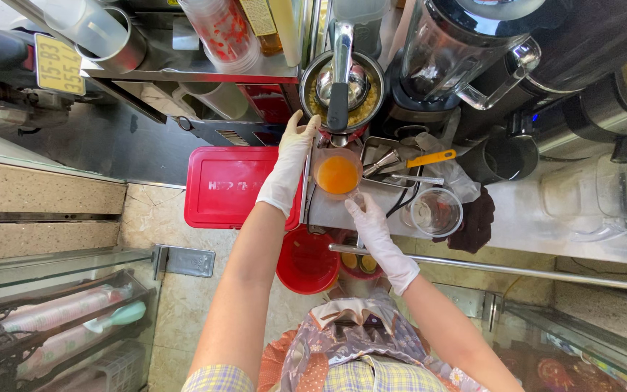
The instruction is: The person prepares a beverage by squeezing oranges and adding ingredients into a plastic cup. They scoop ice into the cup, add a liquid from a squeeze bottle, and blend the mixture using a countertop blender. Finally, they seal the cup with a lid and stir the contents.
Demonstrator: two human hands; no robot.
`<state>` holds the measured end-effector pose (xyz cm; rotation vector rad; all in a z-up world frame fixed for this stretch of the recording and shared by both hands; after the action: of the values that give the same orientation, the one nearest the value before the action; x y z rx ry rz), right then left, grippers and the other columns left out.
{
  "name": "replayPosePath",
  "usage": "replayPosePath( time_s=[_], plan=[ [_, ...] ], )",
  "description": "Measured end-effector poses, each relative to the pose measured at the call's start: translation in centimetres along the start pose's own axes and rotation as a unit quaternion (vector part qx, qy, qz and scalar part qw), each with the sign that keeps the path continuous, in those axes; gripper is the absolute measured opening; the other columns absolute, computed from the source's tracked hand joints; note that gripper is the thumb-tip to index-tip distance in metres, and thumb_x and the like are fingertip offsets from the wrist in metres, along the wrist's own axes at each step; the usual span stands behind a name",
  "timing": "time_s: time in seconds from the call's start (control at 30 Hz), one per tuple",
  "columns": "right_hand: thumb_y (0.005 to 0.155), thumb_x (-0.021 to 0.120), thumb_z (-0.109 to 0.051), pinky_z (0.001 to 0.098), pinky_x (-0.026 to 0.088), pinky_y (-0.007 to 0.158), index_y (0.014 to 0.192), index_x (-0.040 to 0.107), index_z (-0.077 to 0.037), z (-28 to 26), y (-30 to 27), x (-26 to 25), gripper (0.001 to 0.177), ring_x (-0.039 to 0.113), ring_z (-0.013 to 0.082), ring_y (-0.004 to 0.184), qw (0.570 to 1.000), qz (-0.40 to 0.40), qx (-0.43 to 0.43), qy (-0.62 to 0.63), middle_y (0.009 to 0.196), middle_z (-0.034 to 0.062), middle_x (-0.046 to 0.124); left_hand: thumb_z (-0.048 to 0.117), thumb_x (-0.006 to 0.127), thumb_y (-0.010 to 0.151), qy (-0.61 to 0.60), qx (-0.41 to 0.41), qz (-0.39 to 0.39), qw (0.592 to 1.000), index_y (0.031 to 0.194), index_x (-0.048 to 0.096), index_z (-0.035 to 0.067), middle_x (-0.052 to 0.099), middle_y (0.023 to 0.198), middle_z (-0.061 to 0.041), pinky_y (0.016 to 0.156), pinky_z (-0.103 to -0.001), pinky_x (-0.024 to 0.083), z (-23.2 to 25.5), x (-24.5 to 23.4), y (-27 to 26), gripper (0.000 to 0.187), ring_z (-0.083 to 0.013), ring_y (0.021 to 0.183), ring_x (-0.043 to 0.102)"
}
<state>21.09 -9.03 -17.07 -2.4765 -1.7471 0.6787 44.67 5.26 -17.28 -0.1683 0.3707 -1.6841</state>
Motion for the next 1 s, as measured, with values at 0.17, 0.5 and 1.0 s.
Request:
replayPosePath(
  time_s=[0.17, 0.5, 1.0],
  plan=[
    [0.097, 0.068, -0.035, 0.0315, 0.051, 0.074, 0.111, 0.066, -0.005, -2.7, -6.9, -3.3, 0.033, 0.059, 0.0163, 0.077, 0.996, -0.061, 0.056, 0.034, 0.087, 0.0059, 0.067, 0.041, 0.085, 0.083, 0.135, 0.094, 0.134, 0.977, 0.151, 0.047, 0.008, 0.066, 0.124, -0.012, 0.089, -0.036, 0.052, 3.5, 0.0, -3.9, 0.084, -0.0226, 0.101, 0.063],
    [0.086, 0.073, -0.039, 0.0286, 0.052, 0.067, 0.107, 0.07, -0.01, -11.6, -17.0, -24.1, 0.035, 0.061, 0.0129, 0.072, 0.982, -0.086, 0.05, -0.162, 0.08, 0.0036, 0.069, 0.009, 0.085, 0.074, 0.304, 0.46, -0.051, 0.833, 0.157, 0.035, 0.004, 0.052, 0.146, -0.018, 0.112, -0.048, 0.041, 7.4, 5.6, -20.9, 0.097, -0.0353, 0.133, 0.051],
    [0.092, 0.06, -0.053, 0.046, 0.057, 0.074, 0.105, 0.069, -0.016, -16.0, -7.4, -29.4, 0.04, 0.073, 0.0326, 0.084, 0.777, -0.146, -0.003, -0.613, 0.088, 0.0096, 0.075, 0.043, 0.099, 0.046, 0.379, 0.29, -0.229, 0.848, 0.159, 0.006, 0.004, 0.035, 0.156, -0.02, 0.117, -0.052, 0.027, 4.1, 19.8, -23.4, 0.151, -0.0366, 0.145, 0.035]
  ],
)
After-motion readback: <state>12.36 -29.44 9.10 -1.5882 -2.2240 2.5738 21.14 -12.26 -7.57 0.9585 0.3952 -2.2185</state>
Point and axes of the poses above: each hand's wrist, its own y-axis towards the middle knuckle, its own x-axis out of the palm, z = x × y, the point moved 3 cm from there along y, towards the middle knuckle
